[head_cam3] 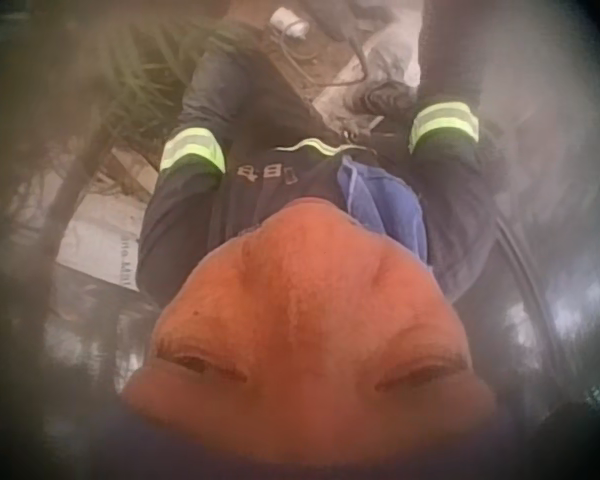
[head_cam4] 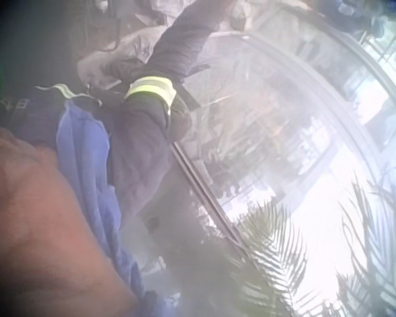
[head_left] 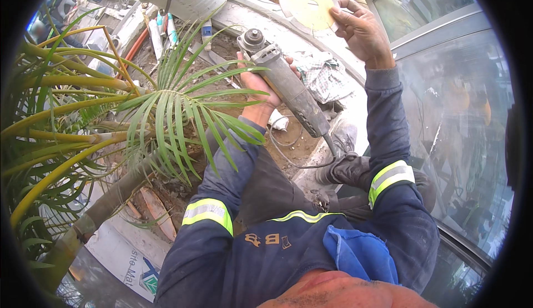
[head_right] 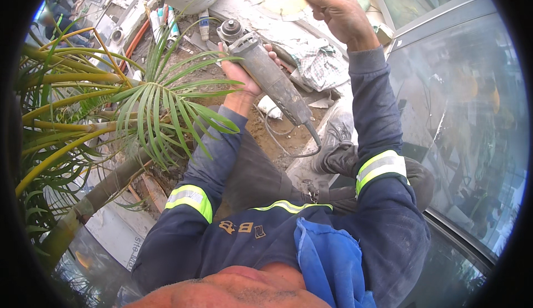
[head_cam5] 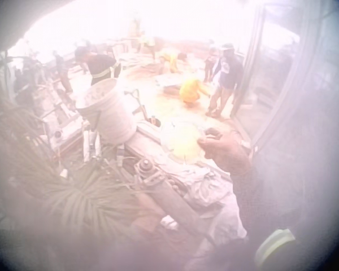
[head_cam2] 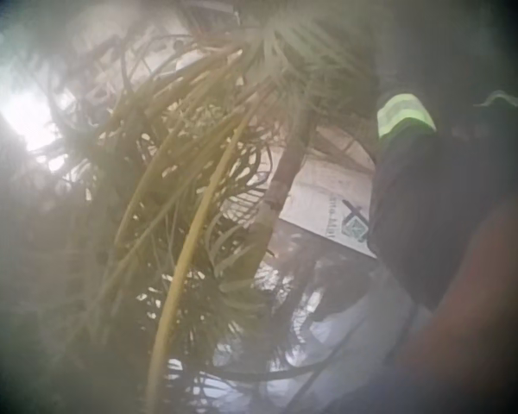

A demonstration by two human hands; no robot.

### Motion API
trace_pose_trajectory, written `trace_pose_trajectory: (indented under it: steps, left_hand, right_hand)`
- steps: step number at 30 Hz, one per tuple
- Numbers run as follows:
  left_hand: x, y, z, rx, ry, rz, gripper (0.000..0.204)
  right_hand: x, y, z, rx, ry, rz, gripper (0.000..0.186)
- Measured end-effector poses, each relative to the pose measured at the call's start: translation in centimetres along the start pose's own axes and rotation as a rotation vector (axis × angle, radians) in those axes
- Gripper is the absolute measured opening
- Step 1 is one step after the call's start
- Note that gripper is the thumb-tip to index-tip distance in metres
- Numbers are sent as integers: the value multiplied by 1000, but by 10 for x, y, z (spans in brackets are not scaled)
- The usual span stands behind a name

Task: The person sits on the ground and uses an angle grinder to smooth a concrete surface. They first retrieve a grinding disc from a bucket, attach it to the grinder, and then proceed to grind the concrete edge.

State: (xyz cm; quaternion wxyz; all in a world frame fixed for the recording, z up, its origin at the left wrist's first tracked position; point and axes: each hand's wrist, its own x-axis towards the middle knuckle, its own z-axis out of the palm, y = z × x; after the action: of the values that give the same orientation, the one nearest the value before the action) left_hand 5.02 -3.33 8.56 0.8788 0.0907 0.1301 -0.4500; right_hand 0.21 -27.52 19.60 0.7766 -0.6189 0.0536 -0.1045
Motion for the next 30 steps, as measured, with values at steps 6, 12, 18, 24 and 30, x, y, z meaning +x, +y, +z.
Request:
trace_pose_trajectory:
  steps: [6, 12, 18, 24, 30]
  left_hand:
    - [-1, -6, -3, -31, -123, -78, 101]
    - [-2, -12, -5, -34, -277, -156, 94]
    - [-4, -17, -6, 114, -242, -103, 95]
    - [-2, -24, -8, 130, -252, -98, 97]
    - [0, -26, -11, 170, -237, -130, 100]
  right_hand:
    - [-10, 37, 76, 104, 6, 165, 16]
    - [-10, 52, 73, 33, 21, 236, 17]
    - [-17, 46, 66, -17, 20, 200, 19]
    - [-30, 46, 64, -43, 80, 190, 22]
    - [-41, 45, 63, -73, 82, 178, 26]
